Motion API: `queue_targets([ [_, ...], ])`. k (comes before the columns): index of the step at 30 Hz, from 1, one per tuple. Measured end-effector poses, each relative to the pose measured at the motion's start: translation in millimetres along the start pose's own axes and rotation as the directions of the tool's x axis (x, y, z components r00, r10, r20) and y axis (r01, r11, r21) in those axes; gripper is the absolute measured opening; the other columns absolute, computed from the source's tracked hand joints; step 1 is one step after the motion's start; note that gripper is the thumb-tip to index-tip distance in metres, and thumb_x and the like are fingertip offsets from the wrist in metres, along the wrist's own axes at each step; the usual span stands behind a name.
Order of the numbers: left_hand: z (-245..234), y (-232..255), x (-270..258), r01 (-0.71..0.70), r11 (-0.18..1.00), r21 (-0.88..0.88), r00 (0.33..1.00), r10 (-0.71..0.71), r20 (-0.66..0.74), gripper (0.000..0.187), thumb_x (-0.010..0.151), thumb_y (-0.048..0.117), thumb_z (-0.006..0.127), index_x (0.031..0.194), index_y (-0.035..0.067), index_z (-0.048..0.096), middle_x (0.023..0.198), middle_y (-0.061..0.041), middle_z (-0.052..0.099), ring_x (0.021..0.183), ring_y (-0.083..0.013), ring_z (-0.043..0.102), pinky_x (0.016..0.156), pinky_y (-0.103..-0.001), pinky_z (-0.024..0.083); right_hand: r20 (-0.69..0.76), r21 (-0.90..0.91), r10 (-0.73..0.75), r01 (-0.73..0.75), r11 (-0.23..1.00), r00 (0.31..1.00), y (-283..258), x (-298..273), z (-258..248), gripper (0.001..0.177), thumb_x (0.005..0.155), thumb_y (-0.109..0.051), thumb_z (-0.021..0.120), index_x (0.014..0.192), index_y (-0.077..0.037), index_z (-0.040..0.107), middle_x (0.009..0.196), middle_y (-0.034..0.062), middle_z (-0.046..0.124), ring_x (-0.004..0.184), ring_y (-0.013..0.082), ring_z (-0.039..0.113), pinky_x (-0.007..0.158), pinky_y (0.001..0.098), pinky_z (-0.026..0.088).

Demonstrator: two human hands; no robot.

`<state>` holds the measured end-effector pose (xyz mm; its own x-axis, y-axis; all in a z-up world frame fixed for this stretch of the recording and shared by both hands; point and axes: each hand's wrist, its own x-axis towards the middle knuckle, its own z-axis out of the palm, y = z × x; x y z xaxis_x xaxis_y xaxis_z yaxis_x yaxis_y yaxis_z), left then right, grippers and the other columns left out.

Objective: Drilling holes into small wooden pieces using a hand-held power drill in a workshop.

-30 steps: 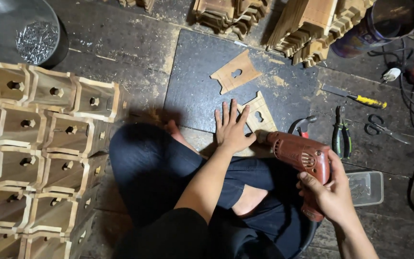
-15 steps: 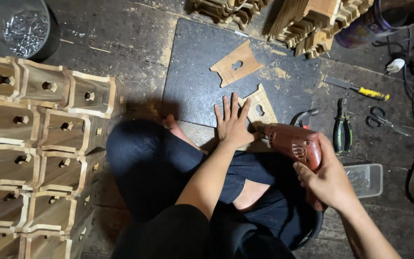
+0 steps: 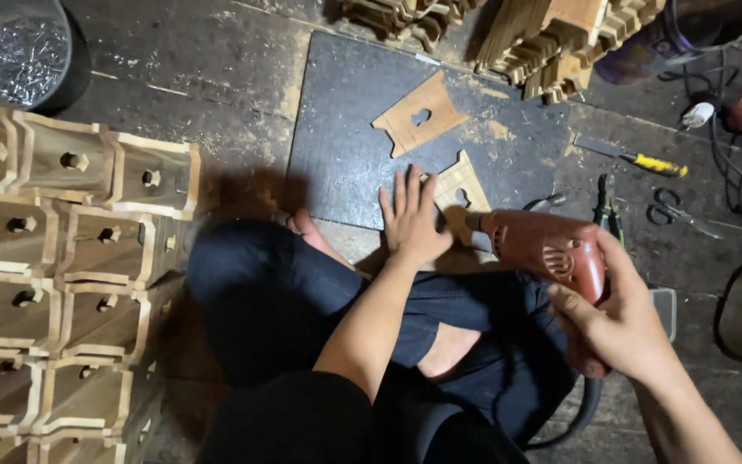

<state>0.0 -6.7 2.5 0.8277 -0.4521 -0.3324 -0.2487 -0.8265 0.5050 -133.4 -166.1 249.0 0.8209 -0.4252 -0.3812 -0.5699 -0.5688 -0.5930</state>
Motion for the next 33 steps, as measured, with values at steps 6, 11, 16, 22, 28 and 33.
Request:
queue_targets([
  [6,34.1,-23.3,17.0,0.017,0.99,-0.141,0.83,-0.093,-0.551,0.046,0.094,0.046,0.062,0.137,0.033,0.073,0.17,0.002,0.038,0.161,-0.0326,0.027,0.131,-0.053,0.011,0.014,0.258,0.043,-0.045,0.965,0.999,-27.7,29.1,19.3,0.082,0.088,-0.001,0.071,0.162,-0.009,0.036,0.11,0.0211,0.066,0.063,0.0314,0.068,0.055,0.0409,0.057],
  [11,29.4,-19.1,18.8,0.063,0.982,-0.178,0.846,-0.147,-0.513,0.043,0.09,0.039,0.068,0.133,0.037,0.074,0.172,0.005,0.035,0.162,-0.0297,0.024,0.131,-0.05,0.009,0.053,0.282,-0.013,-0.003,0.959,0.999,-19.5,44.7,31.3,0.08,0.088,0.0,0.07,0.159,-0.008,0.035,0.113,0.0194,0.064,0.062,0.0293,0.068,0.051,0.0401,0.058],
  [16,29.7,-17.4,17.7,0.081,0.975,-0.205,0.86,-0.173,-0.481,0.042,0.09,0.038,0.067,0.132,0.038,0.074,0.173,0.006,0.032,0.163,-0.0292,0.022,0.131,-0.049,0.007,0.086,0.274,0.01,-0.034,0.961,0.996,-20.6,47.1,36.8,0.077,0.088,0.001,0.071,0.157,-0.009,0.039,0.111,0.0185,0.066,0.061,0.0284,0.069,0.053,0.0392,0.058],
  [22,26.2,-17.3,17.9,0.088,0.978,-0.19,0.866,-0.169,-0.47,0.046,0.089,0.038,0.066,0.134,0.038,0.072,0.173,0.005,0.032,0.163,-0.0301,0.021,0.131,-0.05,0.007,0.092,0.282,0.03,-0.055,0.958,0.995,-24.1,49.5,38.2,0.079,0.09,0.002,0.069,0.159,-0.009,0.034,0.1,0.0232,0.066,0.06,0.0318,0.068,0.048,0.0414,0.058],
  [28,24.2,-17.2,17.6,0.104,0.98,-0.17,0.883,-0.17,-0.438,0.043,0.094,0.045,0.062,0.135,0.039,0.071,0.174,0.006,0.029,0.163,-0.0304,0.021,0.131,-0.052,0.007,0.111,0.211,-0.03,0.006,0.977,0.993,-31.0,52.1,36.8,0.077,0.088,-0.001,0.07,0.158,-0.007,0.037,0.111,0.0179,0.066,0.061,0.0287,0.07,0.057,0.039,0.06],
  [33,24.9,-17.4,19.1,0.13,0.98,-0.151,0.908,-0.179,-0.378,0.048,0.09,0.045,0.066,0.137,0.041,0.068,0.175,0.007,0.024,0.165,-0.0296,0.014,0.132,-0.051,0.002,0.188,0.158,-0.035,0.005,0.987,0.982,-42.8,56.6,33.5,0.073,0.091,-0.001,0.068,0.156,-0.01,0.037,0.108,0.015,0.066,0.052,0.026,0.066,0.046,0.0357,0.057],
])
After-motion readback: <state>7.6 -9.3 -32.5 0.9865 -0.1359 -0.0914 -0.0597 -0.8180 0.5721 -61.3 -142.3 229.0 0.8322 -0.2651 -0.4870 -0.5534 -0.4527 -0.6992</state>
